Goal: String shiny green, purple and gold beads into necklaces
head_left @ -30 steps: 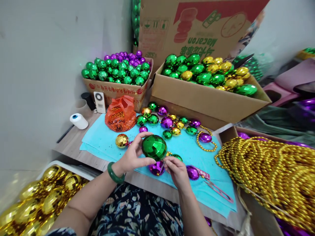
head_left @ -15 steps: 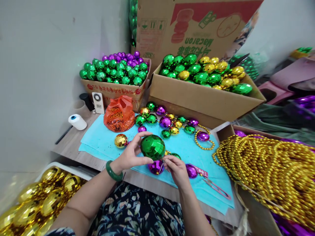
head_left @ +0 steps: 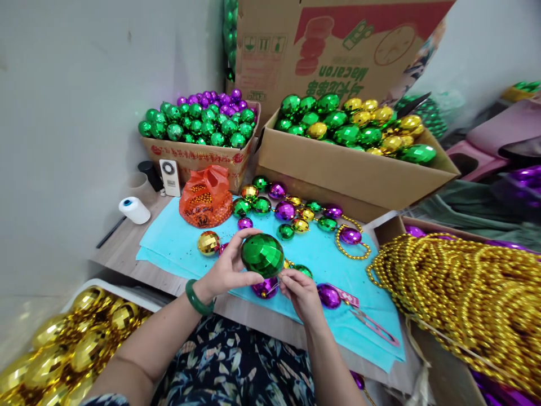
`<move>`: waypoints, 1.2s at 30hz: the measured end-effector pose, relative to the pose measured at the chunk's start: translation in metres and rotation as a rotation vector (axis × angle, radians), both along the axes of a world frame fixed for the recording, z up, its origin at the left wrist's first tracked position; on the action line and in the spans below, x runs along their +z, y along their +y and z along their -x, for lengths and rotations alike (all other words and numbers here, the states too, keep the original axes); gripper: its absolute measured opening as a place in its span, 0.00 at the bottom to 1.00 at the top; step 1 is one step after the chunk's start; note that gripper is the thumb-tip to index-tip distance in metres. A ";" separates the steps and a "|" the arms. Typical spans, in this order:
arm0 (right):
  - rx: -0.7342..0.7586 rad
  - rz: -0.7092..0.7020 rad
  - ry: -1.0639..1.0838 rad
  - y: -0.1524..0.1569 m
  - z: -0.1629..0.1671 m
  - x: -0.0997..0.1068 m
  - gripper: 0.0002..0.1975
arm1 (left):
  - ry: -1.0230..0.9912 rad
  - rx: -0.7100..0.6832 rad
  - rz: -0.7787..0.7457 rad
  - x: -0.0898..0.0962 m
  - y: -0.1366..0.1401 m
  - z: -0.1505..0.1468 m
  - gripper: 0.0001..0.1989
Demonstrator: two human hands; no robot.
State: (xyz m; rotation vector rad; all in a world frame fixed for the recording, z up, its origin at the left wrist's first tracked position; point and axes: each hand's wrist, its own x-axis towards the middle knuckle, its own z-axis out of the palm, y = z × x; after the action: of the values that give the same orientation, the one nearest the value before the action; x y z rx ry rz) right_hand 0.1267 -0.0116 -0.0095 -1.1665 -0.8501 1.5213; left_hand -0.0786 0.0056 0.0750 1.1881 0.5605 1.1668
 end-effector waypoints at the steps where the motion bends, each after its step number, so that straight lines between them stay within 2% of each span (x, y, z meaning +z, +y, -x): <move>1: 0.002 0.002 0.004 0.000 0.000 0.000 0.14 | -0.011 0.007 0.007 0.000 0.000 -0.001 0.36; 11: 0.008 0.014 0.000 -0.001 -0.002 -0.001 0.14 | -0.049 0.043 0.078 -0.001 0.000 -0.004 0.35; 18: -0.021 -0.018 -0.042 -0.003 -0.004 -0.001 0.13 | 0.072 0.075 -0.014 -0.004 -0.005 -0.002 0.37; 26: 0.004 -0.004 0.032 -0.003 -0.002 -0.003 0.14 | -0.073 -0.007 0.002 0.003 -0.009 -0.007 0.37; 30: 0.038 -0.032 0.049 -0.002 -0.002 -0.007 0.14 | -0.099 -0.102 0.039 0.000 -0.014 -0.011 0.41; 32: 0.043 -0.055 0.047 -0.002 -0.001 -0.005 0.13 | -0.066 -0.153 -0.012 -0.001 -0.019 -0.013 0.43; 36: 0.017 -0.066 0.047 -0.002 0.002 0.009 0.15 | 0.123 -0.127 -0.329 0.007 -0.026 -0.015 0.46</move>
State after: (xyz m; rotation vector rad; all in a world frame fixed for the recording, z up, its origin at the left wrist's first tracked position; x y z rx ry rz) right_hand 0.1249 -0.0134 -0.0009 -1.0742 -0.8739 1.5170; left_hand -0.0638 -0.0199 0.0819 1.5623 0.3864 1.1087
